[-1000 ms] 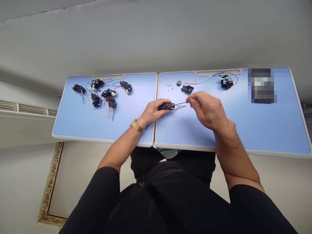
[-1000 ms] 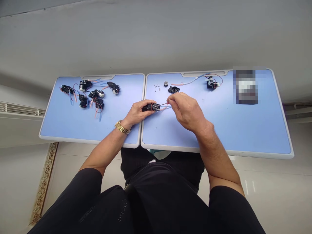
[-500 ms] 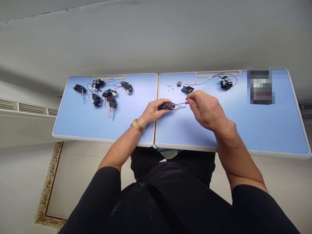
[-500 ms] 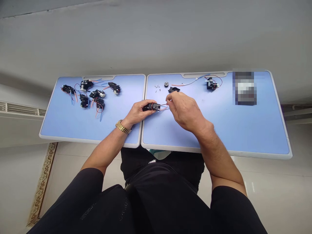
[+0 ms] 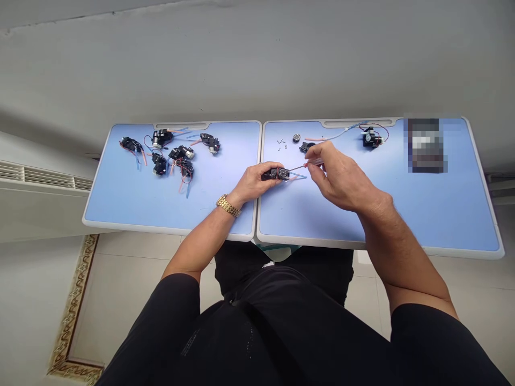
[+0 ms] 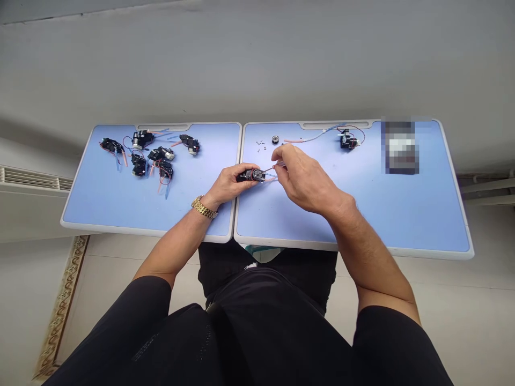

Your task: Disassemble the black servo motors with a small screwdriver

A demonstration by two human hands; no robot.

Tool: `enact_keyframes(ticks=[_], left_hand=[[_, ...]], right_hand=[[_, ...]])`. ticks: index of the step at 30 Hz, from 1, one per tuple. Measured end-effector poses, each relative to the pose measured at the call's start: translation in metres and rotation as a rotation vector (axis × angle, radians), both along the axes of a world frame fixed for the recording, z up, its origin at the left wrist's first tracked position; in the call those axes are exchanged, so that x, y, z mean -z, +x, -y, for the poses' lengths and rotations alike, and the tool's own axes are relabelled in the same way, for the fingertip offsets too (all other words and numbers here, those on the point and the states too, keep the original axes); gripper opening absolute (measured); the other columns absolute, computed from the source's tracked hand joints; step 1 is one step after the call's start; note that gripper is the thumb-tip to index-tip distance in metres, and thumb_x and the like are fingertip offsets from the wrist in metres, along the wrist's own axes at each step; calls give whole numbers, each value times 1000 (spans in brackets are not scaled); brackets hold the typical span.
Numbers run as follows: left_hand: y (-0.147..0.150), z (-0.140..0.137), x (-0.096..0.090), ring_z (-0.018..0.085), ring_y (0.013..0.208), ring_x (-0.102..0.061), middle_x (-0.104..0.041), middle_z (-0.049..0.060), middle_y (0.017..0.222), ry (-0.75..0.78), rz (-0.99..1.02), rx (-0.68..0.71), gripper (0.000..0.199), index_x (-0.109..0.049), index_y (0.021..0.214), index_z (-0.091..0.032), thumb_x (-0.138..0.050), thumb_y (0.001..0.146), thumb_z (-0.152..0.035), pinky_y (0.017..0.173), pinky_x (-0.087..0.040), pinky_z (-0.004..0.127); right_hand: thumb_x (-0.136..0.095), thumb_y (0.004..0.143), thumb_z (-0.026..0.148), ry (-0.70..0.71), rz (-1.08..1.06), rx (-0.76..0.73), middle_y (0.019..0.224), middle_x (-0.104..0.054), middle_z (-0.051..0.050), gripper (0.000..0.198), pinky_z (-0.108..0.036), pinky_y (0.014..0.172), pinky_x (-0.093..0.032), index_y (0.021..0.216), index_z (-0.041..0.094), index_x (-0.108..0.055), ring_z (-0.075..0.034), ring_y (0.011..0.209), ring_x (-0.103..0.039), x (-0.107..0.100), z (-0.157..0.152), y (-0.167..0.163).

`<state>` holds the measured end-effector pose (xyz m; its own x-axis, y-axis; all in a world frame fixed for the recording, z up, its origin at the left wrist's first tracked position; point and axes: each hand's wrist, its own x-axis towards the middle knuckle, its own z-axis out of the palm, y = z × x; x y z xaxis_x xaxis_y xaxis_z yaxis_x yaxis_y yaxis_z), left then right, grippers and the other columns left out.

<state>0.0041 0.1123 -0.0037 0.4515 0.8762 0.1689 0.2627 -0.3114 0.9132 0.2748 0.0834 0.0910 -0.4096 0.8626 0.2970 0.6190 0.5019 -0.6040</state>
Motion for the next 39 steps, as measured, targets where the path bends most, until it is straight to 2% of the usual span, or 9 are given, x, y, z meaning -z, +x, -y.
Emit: enact_keyframes(ticks=[6, 10, 13, 16, 19, 25, 30, 35, 39], left_hand=[[0, 0, -1, 24, 121, -79, -84, 7, 131, -6, -15, 0, 38, -81, 132, -24, -84, 94, -23, 116, -59, 42], [0, 0, -2, 24, 122, -79, -84, 7, 131, -4, -14, -1, 38, -81, 132, -24, -83, 94, -22, 117, -59, 43], [0, 0, -2, 24, 121, -79, -84, 7, 131, -7, -14, -1, 36, -80, 132, -24, -82, 95, -23, 115, -59, 42], [0, 0, -2, 24, 122, -79, -84, 7, 131, -12, -17, -3, 36, -80, 132, -24, -83, 96, -25, 116, -59, 42], [0, 0, -1, 24, 124, -78, -84, 8, 133, -13, -9, -5, 37, -80, 132, -24, -83, 95, -25, 117, -58, 42], [0, -1, 0, 25, 122, -79, -84, 8, 132, -23, 12, 0, 37, -80, 132, -23, -82, 95, -26, 115, -59, 43], [0, -1, 1, 25, 123, -78, -84, 8, 132, -33, 23, -6, 39, -81, 131, -23, -85, 93, -29, 116, -58, 43], [1, -2, 2, 24, 119, -78, -84, 8, 129, -70, 67, -14, 39, -82, 129, -23, -86, 91, -29, 112, -58, 42], [1, -2, 4, 21, 111, -76, -83, 7, 123, -113, 133, -31, 39, -82, 127, -23, -87, 90, -32, 106, -58, 40]], right_hand=[[-50, 112, 39, 54, 97, 96, 81, -70, -4, 18, -38, 69, -46, 101, 27, -58, -23, 71, -65, 0, -5, -4], [-49, 108, 27, 14, 63, 24, 104, -76, -10, 11, -41, 79, -52, 112, 26, -59, -27, 91, -70, -7, -3, -4], [-53, 109, 32, -34, 57, -10, 115, -77, -12, 13, -43, 84, -55, 119, 26, -59, -29, 100, -72, -12, -1, -2], [-55, 111, 45, -28, 118, 76, 95, -75, -8, 19, -42, 76, -51, 113, 26, -58, -28, 84, -69, -11, -1, -3], [-48, 113, 42, -27, 138, 129, 81, -70, -5, 18, -39, 71, -47, 105, 27, -56, -25, 72, -62, -9, -1, -4], [-53, 109, 37, -39, 13, 27, 115, -78, -12, 17, -42, 83, -54, 122, 26, -58, -29, 102, -74, -6, 0, -1], [-49, 114, 52, 56, 111, 140, 78, -70, -3, 29, -39, 72, -48, 104, 28, -61, -26, 74, -66, 1, -4, -2], [-47, 111, 31, 60, 75, 42, 105, -77, -10, 18, -44, 84, -53, 112, 27, -64, -29, 99, -70, -8, -3, -2], [-52, 108, 30, 9, 76, 19, 113, -75, -12, 19, -48, 88, -54, 123, 26, -64, -32, 103, -70, -18, -3, -7]])
